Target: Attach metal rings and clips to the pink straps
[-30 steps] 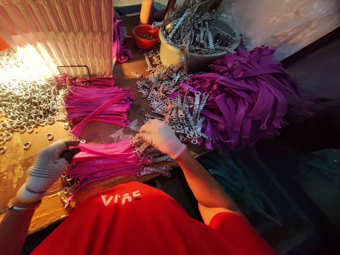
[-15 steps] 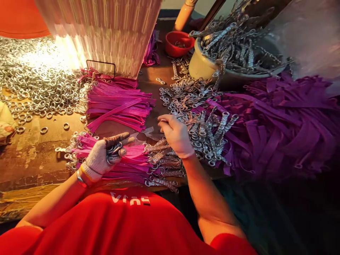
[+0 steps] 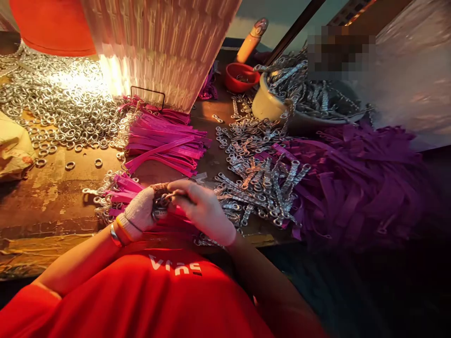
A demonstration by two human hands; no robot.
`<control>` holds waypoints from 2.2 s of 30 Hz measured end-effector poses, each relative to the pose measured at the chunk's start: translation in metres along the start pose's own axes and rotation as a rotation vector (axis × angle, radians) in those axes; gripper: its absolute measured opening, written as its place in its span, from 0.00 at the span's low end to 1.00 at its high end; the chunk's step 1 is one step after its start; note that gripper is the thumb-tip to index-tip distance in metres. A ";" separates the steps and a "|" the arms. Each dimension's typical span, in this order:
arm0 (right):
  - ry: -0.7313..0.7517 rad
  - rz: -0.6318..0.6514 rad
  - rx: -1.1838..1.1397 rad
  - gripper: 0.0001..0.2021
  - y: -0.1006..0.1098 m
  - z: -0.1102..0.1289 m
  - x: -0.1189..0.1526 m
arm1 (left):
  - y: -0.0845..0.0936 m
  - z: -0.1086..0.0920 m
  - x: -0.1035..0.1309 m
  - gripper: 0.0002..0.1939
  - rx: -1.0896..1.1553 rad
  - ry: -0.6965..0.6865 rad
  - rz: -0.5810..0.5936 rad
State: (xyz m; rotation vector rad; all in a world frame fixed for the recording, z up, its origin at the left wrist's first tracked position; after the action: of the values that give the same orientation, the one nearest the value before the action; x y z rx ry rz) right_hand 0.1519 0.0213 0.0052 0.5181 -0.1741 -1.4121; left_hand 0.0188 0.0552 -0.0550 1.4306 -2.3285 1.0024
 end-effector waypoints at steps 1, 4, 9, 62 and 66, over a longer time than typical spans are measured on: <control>-0.103 -0.065 -0.097 0.10 0.006 -0.005 -0.001 | 0.000 -0.001 0.002 0.13 0.057 0.048 0.034; -0.337 -0.123 -0.366 0.12 0.012 -0.017 -0.002 | 0.001 0.000 0.009 0.15 0.190 0.161 0.103; -0.397 -0.103 -0.547 0.13 0.008 -0.023 -0.001 | 0.004 -0.006 0.018 0.14 -0.051 -0.033 0.099; -0.026 -0.208 0.347 0.17 0.025 -0.018 0.008 | -0.028 -0.075 -0.019 0.18 -0.747 -0.128 0.185; -0.119 0.022 0.691 0.15 0.005 0.001 0.008 | -0.020 -0.054 0.015 0.21 -0.713 -0.116 0.149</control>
State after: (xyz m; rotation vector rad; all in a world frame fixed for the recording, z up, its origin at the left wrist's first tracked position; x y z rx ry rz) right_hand 0.1571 0.0139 0.0073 0.9913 -0.7776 -1.3434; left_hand 0.0203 0.0745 0.0015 1.0492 -2.5124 0.0629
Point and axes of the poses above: each hand's wrist, its own x-axis away from the middle knuckle, its own y-axis out of the back of the hand, z = x × y, the point moved 5 cm from there along -x, towards the middle knuckle, and after that the axes turned 2 degrees about z, right-handed, at the moved point
